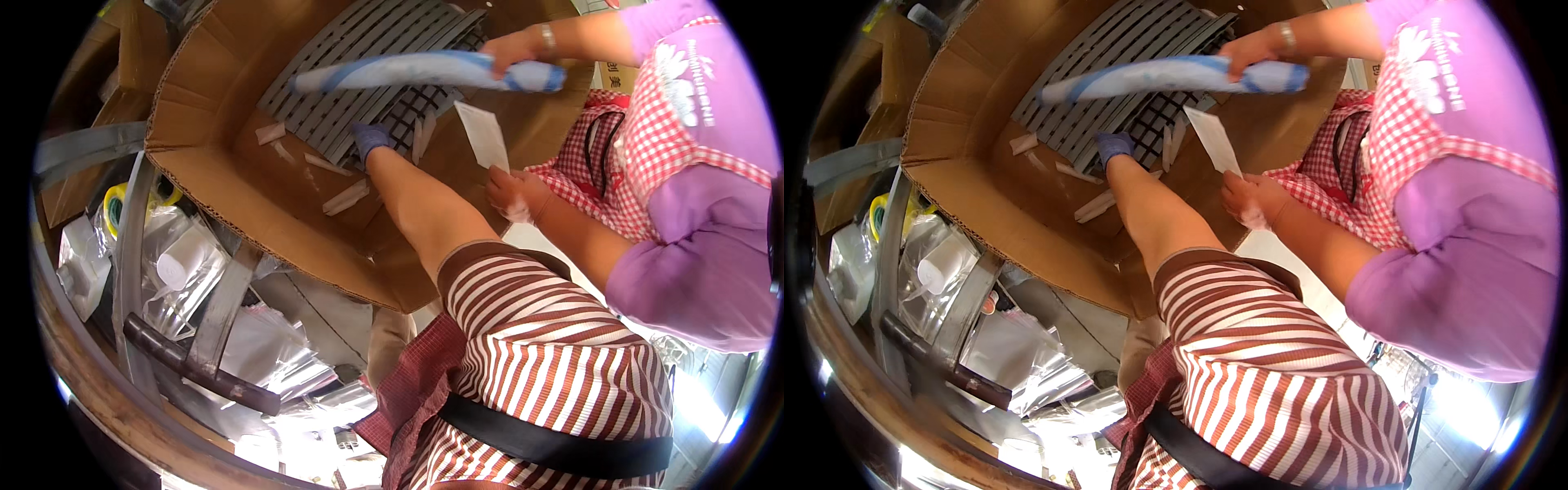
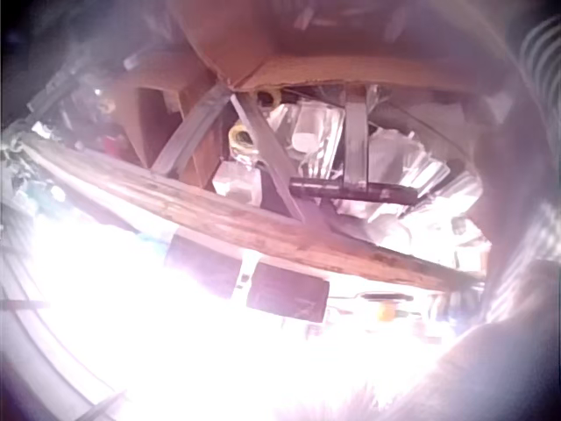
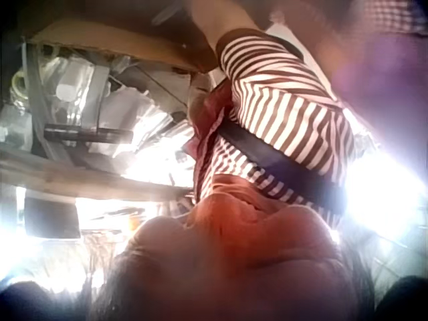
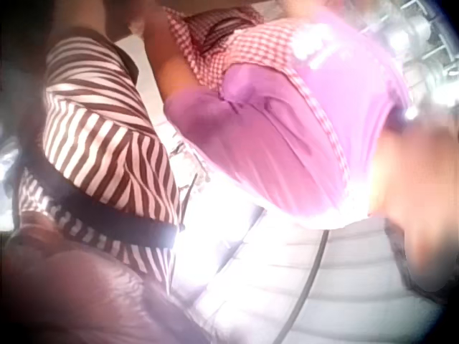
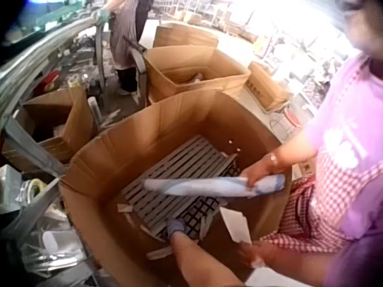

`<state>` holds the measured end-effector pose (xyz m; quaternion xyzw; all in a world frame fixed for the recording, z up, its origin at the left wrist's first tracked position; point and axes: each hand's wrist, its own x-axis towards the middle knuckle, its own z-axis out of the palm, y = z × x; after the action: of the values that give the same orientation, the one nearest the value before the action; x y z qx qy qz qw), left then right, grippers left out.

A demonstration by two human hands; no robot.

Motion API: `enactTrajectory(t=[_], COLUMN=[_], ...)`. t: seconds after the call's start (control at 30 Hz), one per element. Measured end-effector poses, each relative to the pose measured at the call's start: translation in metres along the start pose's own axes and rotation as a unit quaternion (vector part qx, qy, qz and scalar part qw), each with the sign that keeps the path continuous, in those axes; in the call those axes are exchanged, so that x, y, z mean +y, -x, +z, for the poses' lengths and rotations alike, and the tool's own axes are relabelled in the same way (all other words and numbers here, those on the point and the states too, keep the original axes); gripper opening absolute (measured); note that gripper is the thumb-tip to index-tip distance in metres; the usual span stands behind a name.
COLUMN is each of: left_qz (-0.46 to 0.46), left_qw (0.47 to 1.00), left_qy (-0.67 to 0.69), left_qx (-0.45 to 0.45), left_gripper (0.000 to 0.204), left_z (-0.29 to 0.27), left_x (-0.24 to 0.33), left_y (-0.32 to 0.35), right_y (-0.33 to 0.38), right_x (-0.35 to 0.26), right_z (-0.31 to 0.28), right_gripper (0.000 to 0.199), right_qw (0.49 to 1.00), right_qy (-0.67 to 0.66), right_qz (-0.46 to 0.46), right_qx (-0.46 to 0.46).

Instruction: The person takes a plastic grid component from a box, places it on a table, rolls it into a cylinder, and wraps it in a sheet of clear plastic film before setting the package aside.

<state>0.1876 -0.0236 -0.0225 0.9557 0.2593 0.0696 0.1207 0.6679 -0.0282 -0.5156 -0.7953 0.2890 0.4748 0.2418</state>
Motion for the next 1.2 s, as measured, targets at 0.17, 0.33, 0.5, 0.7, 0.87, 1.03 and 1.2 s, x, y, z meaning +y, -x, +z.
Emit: enactTrajectory(t=[0.17,0.33,0.5,0.7,0.87,1.03,1.2], left_qz=[0.004,0.006,0.006,0.019,0.016,-0.007,-0.005], left_qw=[1.0,1.0,1.0,1.0,1.0,0.999,1.0], left_qy=[-0.003,-0.004,-0.007,-0.019,-0.019,-0.008,-0.03], left_qx=[-0.007,-0.012,-0.012,-0.005,0.004,-0.031,0.0], left_gripper=[0.016,0.016,0.016,0.015,0.015,0.023,0.016], left_z=[-0.002,-0.012,-0.016,-0.018,-0.011,-0.031,-0.03], left_x=[0.002,0.006,0.019,0.026,0.026,0.005,0.011], left_y=[-0.003,-0.005,0.003,0.013,0.017,0.017,0.015], right_y=[0.054,0.18,0.208,0.167,0.242,0.35,0.403], right_x=[-0.013,-0.004,0.054,0.062,0.089,0.108,0.123], right_z=[-0.006,-0.02,-0.007,-0.077,-0.19,-0.239,-0.29], right_gripper=[0.032,0.021,0.037,0.016,0.01,0.019,0.028], right_qw=[0.992,0.968,0.967,0.79,0.922,0.882,0.896], right_qy=[-0.121,-0.059,-0.057,0.33,-0.377,-0.447,-0.421], right_qz=[0.019,-0.243,-0.242,-0.499,-0.064,-0.093,-0.018], right_qx=[0.019,-0.002,-0.055,0.133,-0.067,-0.116,-0.136])
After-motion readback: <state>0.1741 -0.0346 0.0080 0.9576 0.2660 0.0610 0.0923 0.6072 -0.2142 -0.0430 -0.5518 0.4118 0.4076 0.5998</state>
